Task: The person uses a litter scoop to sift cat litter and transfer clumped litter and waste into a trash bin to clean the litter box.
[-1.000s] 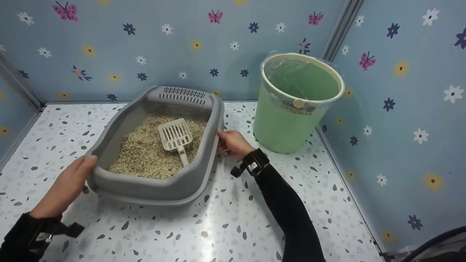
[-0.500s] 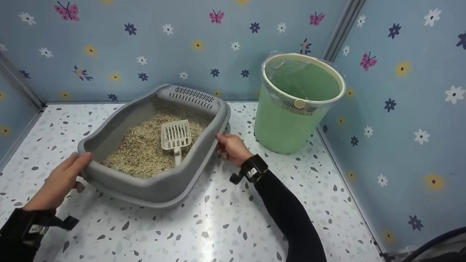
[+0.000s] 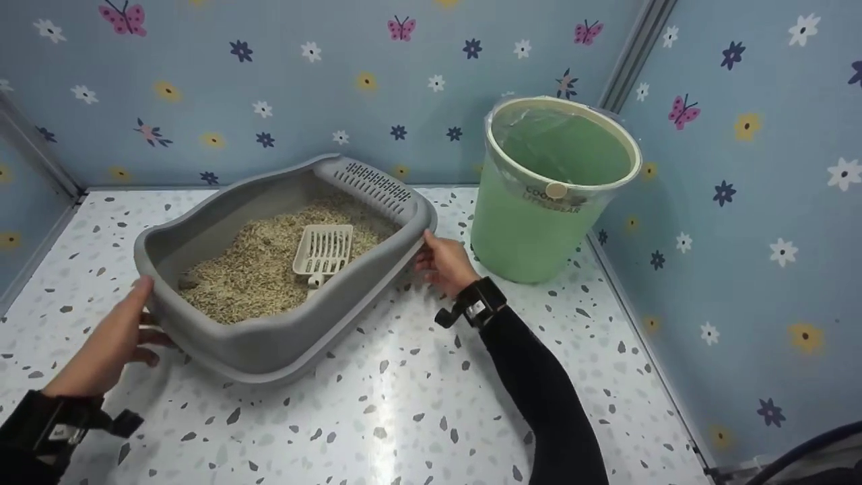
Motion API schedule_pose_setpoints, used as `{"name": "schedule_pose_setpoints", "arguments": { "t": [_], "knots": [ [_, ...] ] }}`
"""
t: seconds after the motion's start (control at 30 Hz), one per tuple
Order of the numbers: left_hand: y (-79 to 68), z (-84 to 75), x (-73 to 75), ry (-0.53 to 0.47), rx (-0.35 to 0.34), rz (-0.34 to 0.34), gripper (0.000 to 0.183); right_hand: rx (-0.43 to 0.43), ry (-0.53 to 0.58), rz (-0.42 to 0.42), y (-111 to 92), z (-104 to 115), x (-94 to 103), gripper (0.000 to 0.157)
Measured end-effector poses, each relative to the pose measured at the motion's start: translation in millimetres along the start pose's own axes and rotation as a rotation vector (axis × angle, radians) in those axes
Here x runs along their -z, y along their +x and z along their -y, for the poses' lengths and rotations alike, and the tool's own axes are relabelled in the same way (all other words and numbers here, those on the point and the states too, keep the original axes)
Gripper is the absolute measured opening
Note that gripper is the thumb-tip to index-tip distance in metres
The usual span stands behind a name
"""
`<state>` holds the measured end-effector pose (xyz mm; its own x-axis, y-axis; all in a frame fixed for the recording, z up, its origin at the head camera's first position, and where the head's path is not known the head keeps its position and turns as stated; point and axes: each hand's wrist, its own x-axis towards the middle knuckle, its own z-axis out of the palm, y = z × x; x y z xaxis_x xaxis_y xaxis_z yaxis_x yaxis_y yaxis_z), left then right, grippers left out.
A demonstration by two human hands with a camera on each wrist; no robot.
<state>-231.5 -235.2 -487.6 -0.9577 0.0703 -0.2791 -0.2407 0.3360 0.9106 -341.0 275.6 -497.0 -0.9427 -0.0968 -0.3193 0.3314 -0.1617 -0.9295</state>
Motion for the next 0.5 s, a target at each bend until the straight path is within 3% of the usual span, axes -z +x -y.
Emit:
{"name": "schedule_pose_setpoints", "arguments": {
  "t": [0.13,0.23,0.37,0.5],
  "knots": [
    [-26.1,-2.2,-25.5,-0.039,0.017,0.038,0.089,0.022,0.008,-0.051,13.5,7.4,6.1,0.039],
    [-34.8,-6.2,-38.7,-0.113,0.001,0.05,0.079,0.028,0.051,-0.056,16.7,5.1,6.0,0.037],
    [-29.7,-9.2,-40.9,-0.184,-0.038,0.019,0.068,0.036,0.131,-0.034,12.2,-2.4,4.1,0.036],
    [-10.0,-8.5,-22.0,-0.196,-0.07,0.026,0.075,0.05,0.151,-0.034,-3.8,-12.0,1.5,0.033]
  ]
}}
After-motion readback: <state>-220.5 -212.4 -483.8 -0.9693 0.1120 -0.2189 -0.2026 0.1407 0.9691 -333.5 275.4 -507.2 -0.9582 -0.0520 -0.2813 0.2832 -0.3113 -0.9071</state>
